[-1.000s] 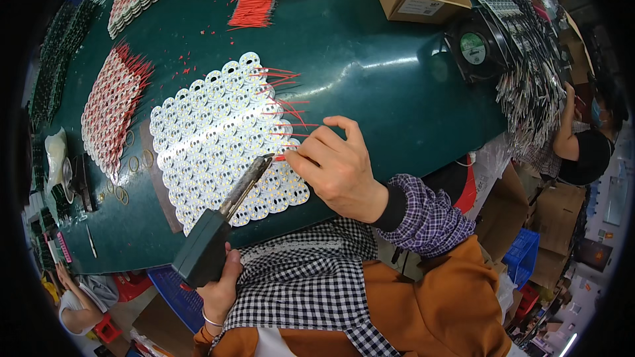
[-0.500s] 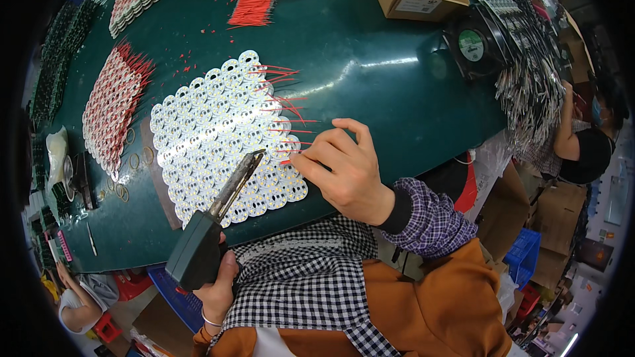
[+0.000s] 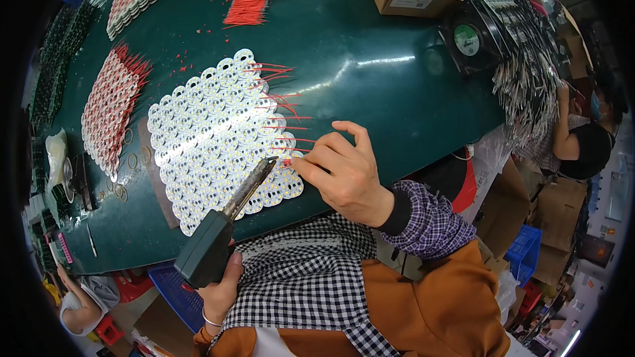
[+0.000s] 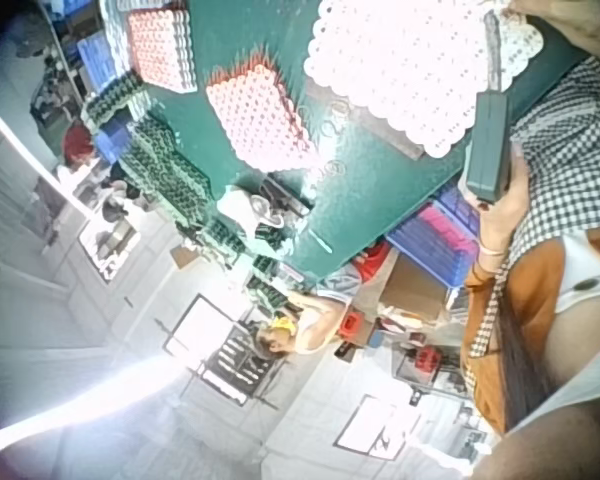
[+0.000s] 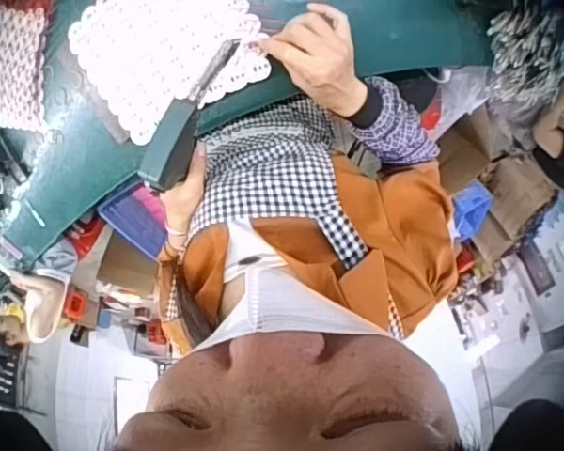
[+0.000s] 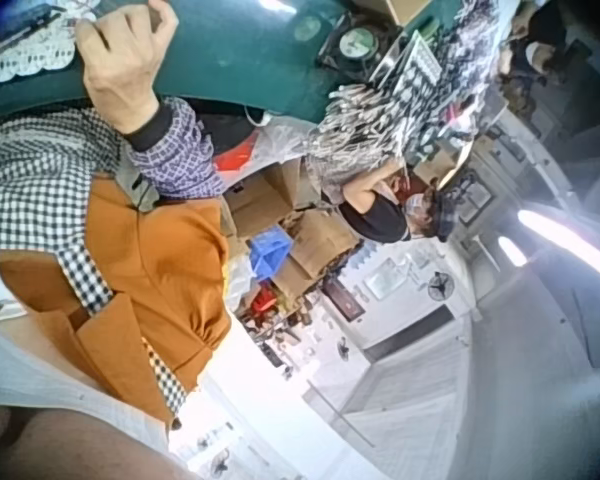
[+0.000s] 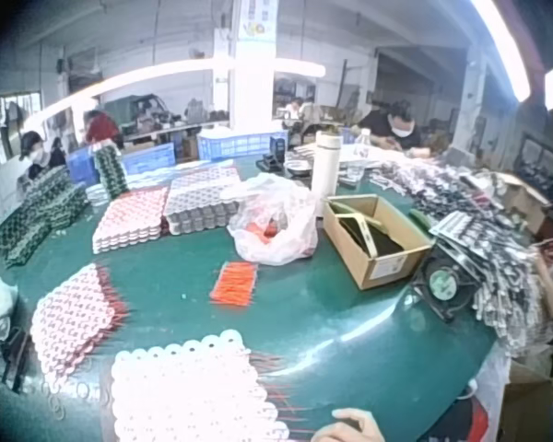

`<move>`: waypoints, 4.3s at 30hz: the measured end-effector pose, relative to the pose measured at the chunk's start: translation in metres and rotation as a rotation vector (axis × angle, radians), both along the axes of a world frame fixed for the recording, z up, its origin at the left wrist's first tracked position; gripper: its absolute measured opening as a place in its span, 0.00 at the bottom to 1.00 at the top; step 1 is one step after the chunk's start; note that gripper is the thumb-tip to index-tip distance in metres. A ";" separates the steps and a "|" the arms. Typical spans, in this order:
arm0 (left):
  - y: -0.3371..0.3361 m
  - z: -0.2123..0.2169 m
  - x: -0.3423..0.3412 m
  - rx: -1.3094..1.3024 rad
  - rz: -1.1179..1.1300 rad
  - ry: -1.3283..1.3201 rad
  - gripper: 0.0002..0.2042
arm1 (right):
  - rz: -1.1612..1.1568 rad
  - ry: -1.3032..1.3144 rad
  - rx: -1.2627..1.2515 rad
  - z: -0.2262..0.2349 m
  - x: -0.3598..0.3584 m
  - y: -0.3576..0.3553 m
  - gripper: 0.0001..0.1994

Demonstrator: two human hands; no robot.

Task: The person solders red wires onto a panel of LED circuit boards using a soldering gun, moves the finished panel aside, and solders wires onto another LED circuit board panel.

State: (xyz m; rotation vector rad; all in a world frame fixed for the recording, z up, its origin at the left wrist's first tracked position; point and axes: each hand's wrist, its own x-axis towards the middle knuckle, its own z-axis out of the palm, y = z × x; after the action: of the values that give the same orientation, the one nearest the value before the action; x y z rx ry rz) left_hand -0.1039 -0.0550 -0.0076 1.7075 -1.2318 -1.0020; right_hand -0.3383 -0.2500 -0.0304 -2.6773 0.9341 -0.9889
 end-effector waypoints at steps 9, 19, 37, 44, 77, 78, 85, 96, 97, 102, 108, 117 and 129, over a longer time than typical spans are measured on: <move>-0.013 -0.006 -0.009 -0.074 0.081 -0.044 0.09 | 0.000 0.011 0.025 0.001 -0.001 0.002 0.11; 0.008 -0.014 -0.001 -0.010 0.037 0.010 0.15 | -0.026 0.009 0.031 0.002 0.001 0.003 0.11; 0.011 0.002 0.003 -0.009 0.009 0.033 0.20 | -0.001 -0.013 -0.011 -0.004 0.001 0.011 0.09; 0.011 0.002 0.002 0.144 0.043 0.043 0.17 | 0.006 -0.004 0.003 -0.004 0.002 0.012 0.09; 0.018 -0.013 0.002 -0.084 -0.059 -0.298 0.16 | 0.021 -0.084 0.031 -0.011 0.000 0.012 0.15; 0.018 -0.012 0.002 -0.084 -0.059 -0.298 0.16 | 0.010 -0.079 0.028 -0.012 0.001 0.012 0.12; 0.016 -0.012 0.001 -0.060 -0.022 -0.180 0.13 | -0.010 -0.068 0.016 -0.012 0.003 0.012 0.08; 0.026 -0.011 -0.003 -0.054 0.151 0.123 0.15 | -0.021 -0.060 0.012 -0.012 0.002 0.013 0.08; 0.027 -0.010 -0.003 -0.063 0.126 0.113 0.16 | -0.028 -0.058 0.009 -0.013 0.002 0.013 0.08; 0.028 -0.009 -0.006 -0.078 0.147 0.144 0.18 | -0.045 -0.100 -0.008 -0.011 0.003 0.016 0.09; 0.026 -0.011 0.000 -0.108 0.021 0.056 0.20 | -0.038 -0.092 -0.025 -0.012 -0.008 0.025 0.15; 0.017 0.004 -0.003 0.021 -0.009 0.073 0.19 | -0.031 -0.099 0.007 -0.013 -0.013 0.030 0.14; 0.006 0.002 -0.012 -0.040 0.070 0.031 0.11 | -0.035 -0.088 0.020 -0.013 -0.015 0.033 0.14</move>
State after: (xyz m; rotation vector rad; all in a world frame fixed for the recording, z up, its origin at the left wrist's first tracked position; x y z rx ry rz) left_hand -0.1157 -0.0489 -0.0056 1.6865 -1.1573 -0.9520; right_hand -0.3533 -0.2170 -0.0432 -2.5867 0.9703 -1.0885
